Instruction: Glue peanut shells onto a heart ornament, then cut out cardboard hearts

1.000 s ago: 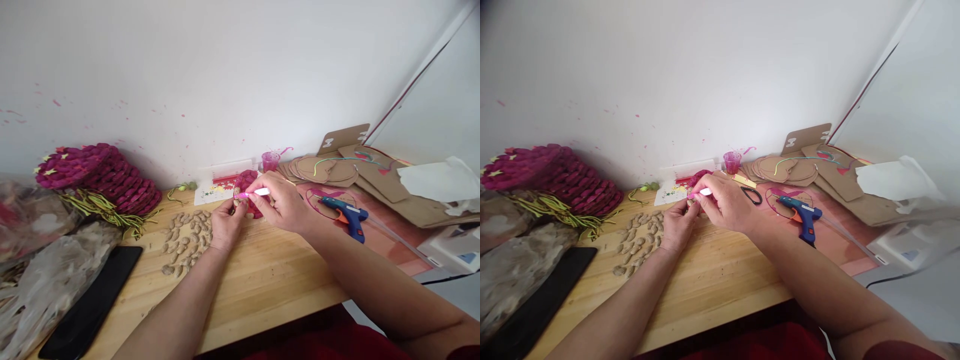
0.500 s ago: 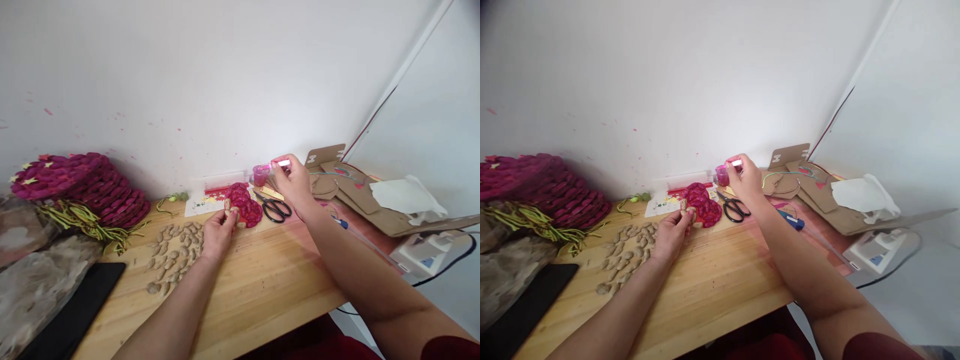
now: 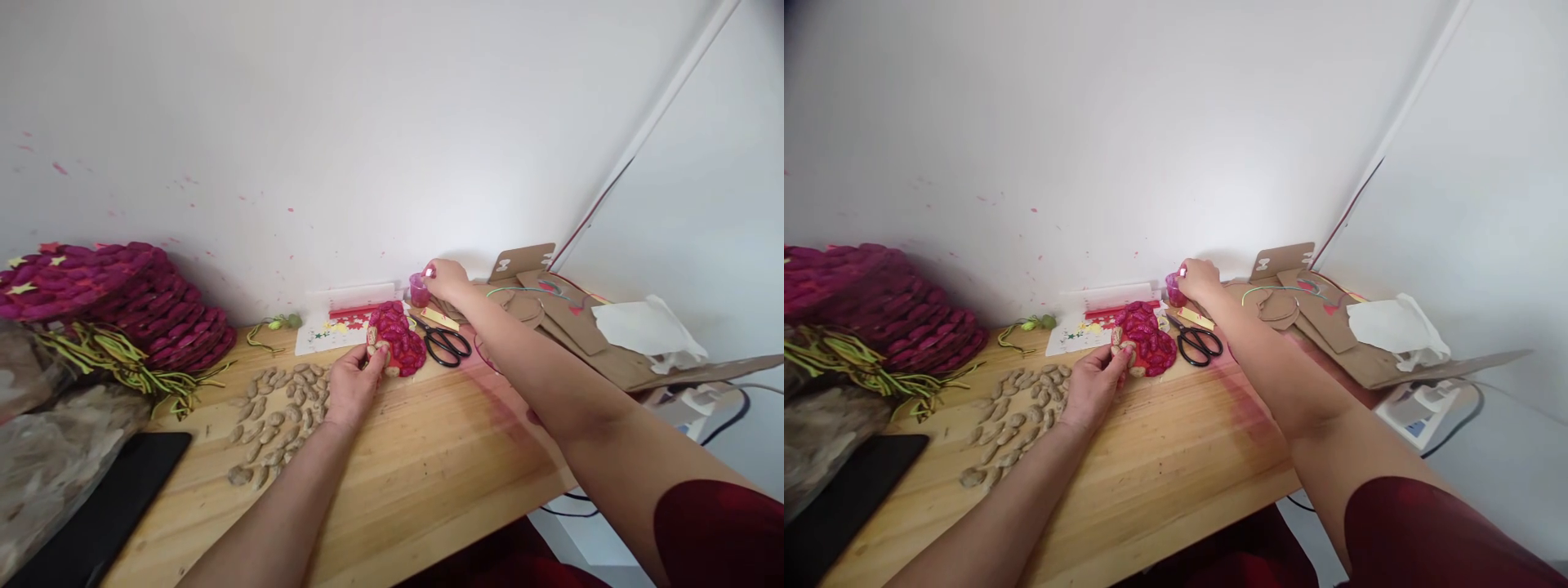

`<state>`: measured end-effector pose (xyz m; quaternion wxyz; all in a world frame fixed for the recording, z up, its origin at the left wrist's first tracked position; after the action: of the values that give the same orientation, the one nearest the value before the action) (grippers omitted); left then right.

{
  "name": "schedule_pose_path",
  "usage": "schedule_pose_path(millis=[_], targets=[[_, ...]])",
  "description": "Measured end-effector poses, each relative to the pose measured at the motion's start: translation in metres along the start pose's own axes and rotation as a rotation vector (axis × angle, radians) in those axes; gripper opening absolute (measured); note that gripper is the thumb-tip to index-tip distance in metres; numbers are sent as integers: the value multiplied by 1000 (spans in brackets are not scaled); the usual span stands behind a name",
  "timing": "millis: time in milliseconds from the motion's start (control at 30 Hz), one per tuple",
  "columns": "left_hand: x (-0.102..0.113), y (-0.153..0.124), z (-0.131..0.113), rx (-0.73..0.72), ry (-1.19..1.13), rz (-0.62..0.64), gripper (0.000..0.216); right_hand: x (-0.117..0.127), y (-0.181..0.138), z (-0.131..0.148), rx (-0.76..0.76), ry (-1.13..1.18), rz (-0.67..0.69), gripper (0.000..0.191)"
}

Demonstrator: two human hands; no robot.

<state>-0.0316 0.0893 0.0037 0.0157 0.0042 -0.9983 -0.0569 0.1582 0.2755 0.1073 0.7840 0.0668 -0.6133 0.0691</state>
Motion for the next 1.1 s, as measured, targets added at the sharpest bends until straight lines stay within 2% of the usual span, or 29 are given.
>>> schedule_pose_path(millis=[200, 467, 567, 667, 733, 767, 800, 867, 933, 1000, 1100], targets=[[0, 2, 2, 3, 30, -6, 43, 0, -1, 2, -23, -61, 31, 31], [0, 3, 2, 7, -40, -7, 38, 5, -7, -1, -29, -54, -3, 26], [0, 3, 3, 4, -57, -6, 38, 14, -17, -7, -34, -17, -75, 30], [0, 4, 5, -5, -63, 2, 40, 26, -37, -19, -38, 108, -228, 38], [-1, 4, 6, -3, -63, 2, 40, 34, -58, -28, 29, 419, -407, 37], [-1, 4, 6, -2, -62, 1, 41, 34, -69, -29, 82, 594, -455, 37], [-1, 3, 5, -4, -60, -2, 41, 31, -78, -27, 133, 752, -463, 39], [-1, 1, 2, -14, -47, -7, 40, 20, -95, -8, 234, 967, -351, 37], [-1, -1, -4, -33, -22, -11, 40, 11, -113, 22, 356, 1063, -222, 33], [-1, -3, -10, -59, 4, -22, 42, 7, -134, 49, 464, 1063, -179, 29], [-1, -4, -18, -94, 16, -46, 43, 8, -163, 70, 546, 929, -294, 19]])
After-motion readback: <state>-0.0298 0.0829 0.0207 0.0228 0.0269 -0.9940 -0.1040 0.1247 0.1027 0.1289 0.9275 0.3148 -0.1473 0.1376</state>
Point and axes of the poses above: each hand's wrist, its own y-axis towards the middle knuckle, its own x-axis out of the back of the hand, z = x × y, the point moved 8 cm from there along y, towards the middle knuckle, and after that the axes turned 14 degrees about z, right-handed, at the moved point
